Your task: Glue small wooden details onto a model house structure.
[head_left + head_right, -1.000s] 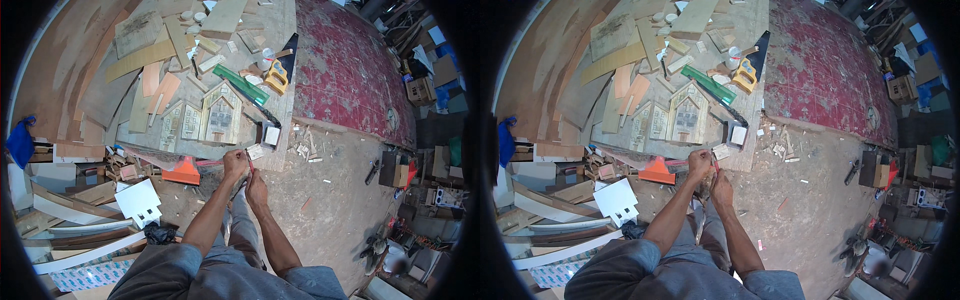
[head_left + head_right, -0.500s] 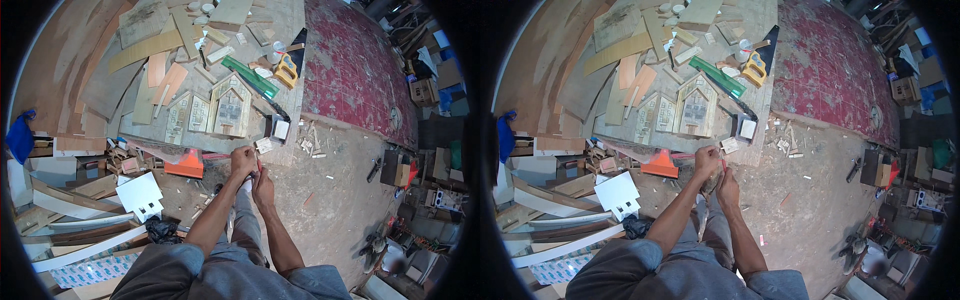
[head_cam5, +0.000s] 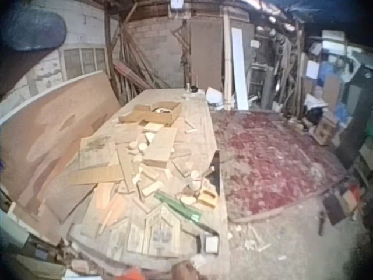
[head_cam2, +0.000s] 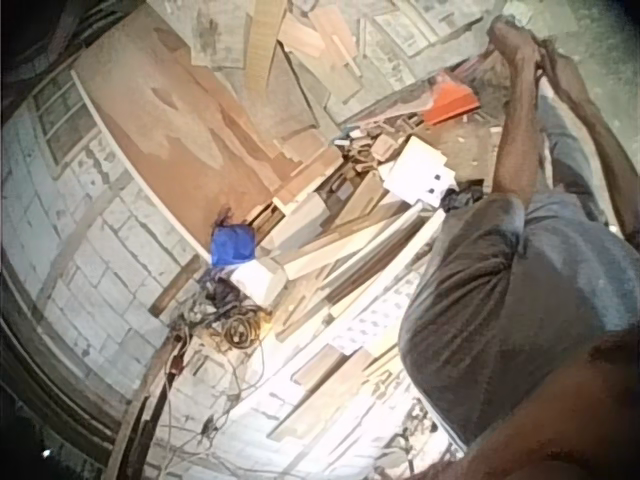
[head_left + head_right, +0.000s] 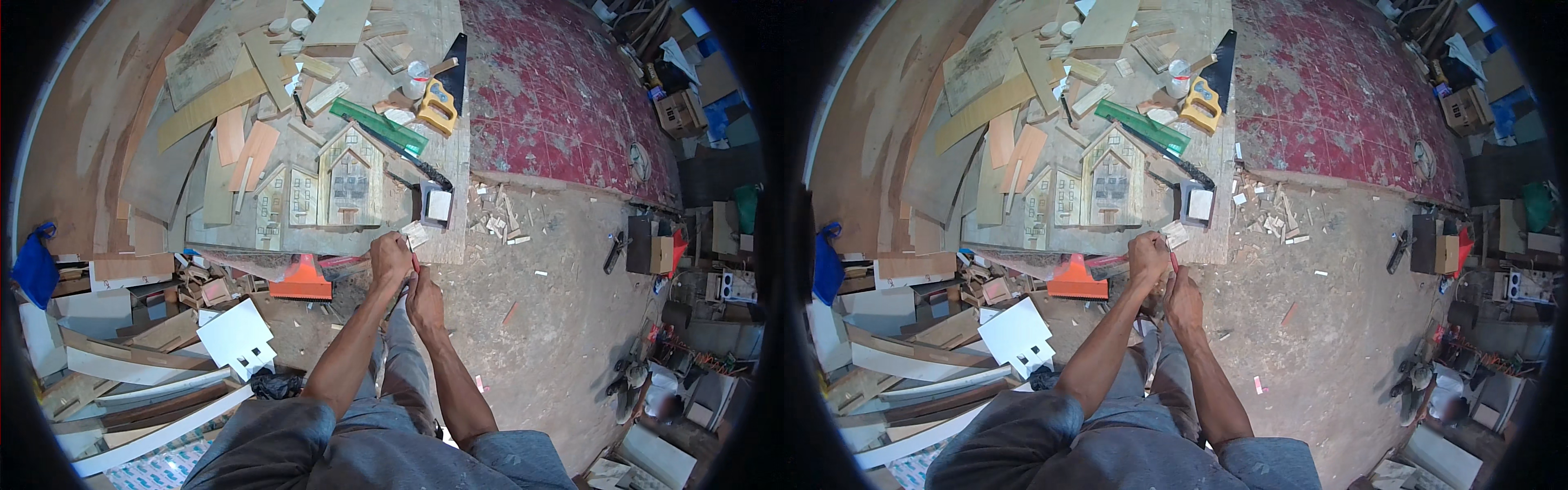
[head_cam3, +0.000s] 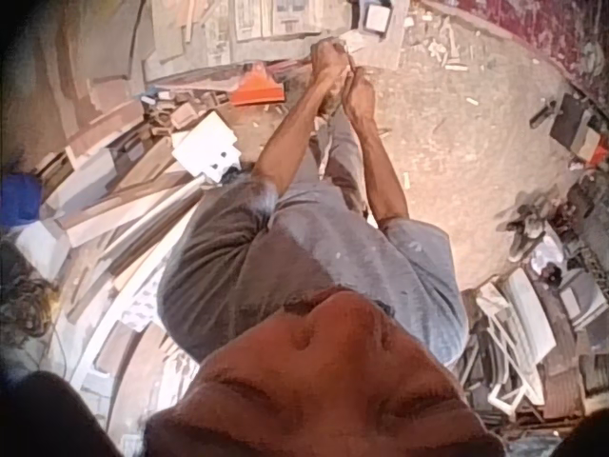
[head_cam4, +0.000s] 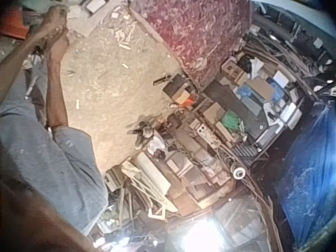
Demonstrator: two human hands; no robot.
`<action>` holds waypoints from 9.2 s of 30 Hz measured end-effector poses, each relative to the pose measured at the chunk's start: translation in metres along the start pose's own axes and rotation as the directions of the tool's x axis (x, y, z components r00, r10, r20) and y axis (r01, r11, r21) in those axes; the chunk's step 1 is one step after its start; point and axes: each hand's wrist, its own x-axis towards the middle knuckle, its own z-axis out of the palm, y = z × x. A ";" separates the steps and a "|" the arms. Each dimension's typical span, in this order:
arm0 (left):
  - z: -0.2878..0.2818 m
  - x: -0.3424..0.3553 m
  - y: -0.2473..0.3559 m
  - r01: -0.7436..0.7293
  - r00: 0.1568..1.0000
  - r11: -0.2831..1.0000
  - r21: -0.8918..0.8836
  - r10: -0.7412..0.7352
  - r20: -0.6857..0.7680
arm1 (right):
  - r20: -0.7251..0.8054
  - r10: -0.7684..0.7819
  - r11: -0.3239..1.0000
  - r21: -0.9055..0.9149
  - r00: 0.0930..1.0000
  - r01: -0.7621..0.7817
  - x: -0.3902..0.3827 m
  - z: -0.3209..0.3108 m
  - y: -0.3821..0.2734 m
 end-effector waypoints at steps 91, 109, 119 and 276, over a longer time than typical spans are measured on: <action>-0.005 0.019 -0.038 0.357 0.919 0.852 -0.383 -0.246 0.308 | 0.070 0.081 0.986 -0.152 0.994 -0.070 0.014 0.006 -0.007; -0.001 0.026 -0.020 0.366 0.907 0.919 -0.150 -0.316 0.278 | -0.035 -0.019 0.999 -0.040 0.999 0.017 0.012 0.009 0.020; -0.002 0.021 -0.020 0.327 0.920 0.945 -0.004 -0.317 0.230 | -0.028 0.054 0.995 -0.085 0.998 -0.056 0.009 0.013 0.011; -0.193 -0.090 0.118 0.257 0.947 0.446 -0.857 0.060 0.315 | -0.079 -0.697 0.591 0.501 0.713 0.632 -0.036 -0.141 -0.152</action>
